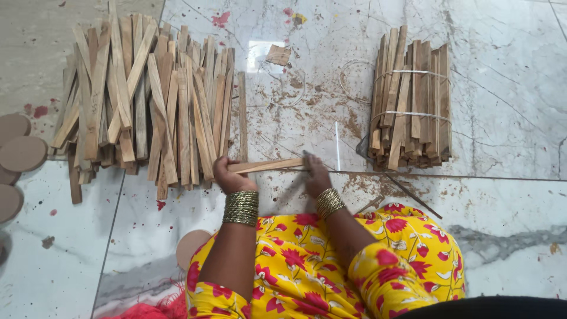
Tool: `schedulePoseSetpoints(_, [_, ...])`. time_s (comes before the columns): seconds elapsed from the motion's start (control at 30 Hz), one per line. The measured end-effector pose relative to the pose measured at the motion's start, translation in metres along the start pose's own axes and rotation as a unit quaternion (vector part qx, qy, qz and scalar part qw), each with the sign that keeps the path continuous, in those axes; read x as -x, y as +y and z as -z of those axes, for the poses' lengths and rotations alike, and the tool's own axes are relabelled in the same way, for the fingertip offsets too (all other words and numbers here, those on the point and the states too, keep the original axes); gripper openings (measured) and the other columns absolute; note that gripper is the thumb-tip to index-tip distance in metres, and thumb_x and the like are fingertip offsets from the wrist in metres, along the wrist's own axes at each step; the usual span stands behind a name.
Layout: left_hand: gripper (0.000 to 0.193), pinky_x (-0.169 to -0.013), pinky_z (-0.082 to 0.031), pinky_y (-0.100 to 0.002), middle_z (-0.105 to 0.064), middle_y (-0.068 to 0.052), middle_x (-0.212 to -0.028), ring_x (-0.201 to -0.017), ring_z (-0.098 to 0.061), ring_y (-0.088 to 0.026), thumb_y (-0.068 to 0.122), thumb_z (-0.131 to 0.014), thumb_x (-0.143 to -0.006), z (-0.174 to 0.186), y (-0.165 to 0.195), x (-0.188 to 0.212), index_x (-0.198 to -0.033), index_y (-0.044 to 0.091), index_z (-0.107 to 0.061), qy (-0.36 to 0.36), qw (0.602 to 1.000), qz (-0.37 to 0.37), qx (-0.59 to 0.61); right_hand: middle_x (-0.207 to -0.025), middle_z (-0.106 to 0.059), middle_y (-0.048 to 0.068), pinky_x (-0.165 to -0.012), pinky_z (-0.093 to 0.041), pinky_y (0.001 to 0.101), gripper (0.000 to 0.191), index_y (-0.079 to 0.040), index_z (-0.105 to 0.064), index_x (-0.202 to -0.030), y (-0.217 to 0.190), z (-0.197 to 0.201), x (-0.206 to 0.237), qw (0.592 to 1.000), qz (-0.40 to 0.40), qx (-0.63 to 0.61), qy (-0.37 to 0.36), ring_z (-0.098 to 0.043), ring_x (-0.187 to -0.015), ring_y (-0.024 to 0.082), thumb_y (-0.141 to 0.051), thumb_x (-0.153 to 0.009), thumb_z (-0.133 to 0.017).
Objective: The person sits on the floor and sands thin wooden sticks one at a time, rubbing a sanding block along each stick, then places the finished stick into a bundle beside them and picks the next stick from a pile.
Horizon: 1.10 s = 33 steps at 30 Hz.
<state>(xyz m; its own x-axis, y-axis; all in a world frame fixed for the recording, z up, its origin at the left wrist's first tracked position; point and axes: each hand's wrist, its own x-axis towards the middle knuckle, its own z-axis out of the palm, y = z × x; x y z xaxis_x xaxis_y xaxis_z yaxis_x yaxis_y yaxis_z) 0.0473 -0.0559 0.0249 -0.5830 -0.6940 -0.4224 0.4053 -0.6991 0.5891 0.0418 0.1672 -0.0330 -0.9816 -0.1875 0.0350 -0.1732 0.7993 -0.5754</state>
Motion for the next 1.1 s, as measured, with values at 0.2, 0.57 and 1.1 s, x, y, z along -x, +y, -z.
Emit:
schedulePoseSetpoints(0.2, [0.013,-0.064,-0.049,-0.031,-0.048,-0.002,-0.070,-0.064,-0.051,-0.017,0.011,-0.053,-0.088,0.007,0.012,-0.003,-0.075,0.009,-0.051,-0.039,0.989,-0.122,-0.079,-0.158,-0.037,0.031,-0.120,-0.021,0.0506,0.082,0.005,-0.037,-0.149,-0.031,-0.023,0.014,0.958,0.265,-0.074,-0.080,-0.029,-0.148,0.040,0.011,-0.069,-0.050])
schedulePoseSetpoints(0.57, [0.014,-0.051,-0.047,-0.033,-0.042,0.001,-0.063,-0.050,-0.045,-0.015,0.013,-0.052,-0.087,-0.016,0.029,0.018,-0.073,0.012,-0.050,-0.035,0.999,-0.008,-0.012,-0.143,-0.060,0.019,-0.122,-0.044,0.0437,0.075,-0.013,-0.054,-0.152,-0.017,0.033,-0.008,0.993,-0.102,-0.061,-0.026,-0.056,-0.137,0.032,0.016,-0.085,-0.037])
schedulePoseSetpoints(1.1, [0.027,-0.054,-0.046,-0.035,-0.043,0.000,-0.059,-0.052,-0.047,-0.016,0.022,-0.054,-0.093,-0.004,0.008,0.010,-0.069,0.014,-0.045,-0.084,0.996,-0.028,0.000,-0.161,-0.031,0.028,-0.114,-0.023,0.0481,0.071,0.004,-0.035,-0.147,0.003,0.013,0.003,0.998,-0.028,0.050,0.001,-0.029,-0.149,0.044,0.005,-0.079,-0.054])
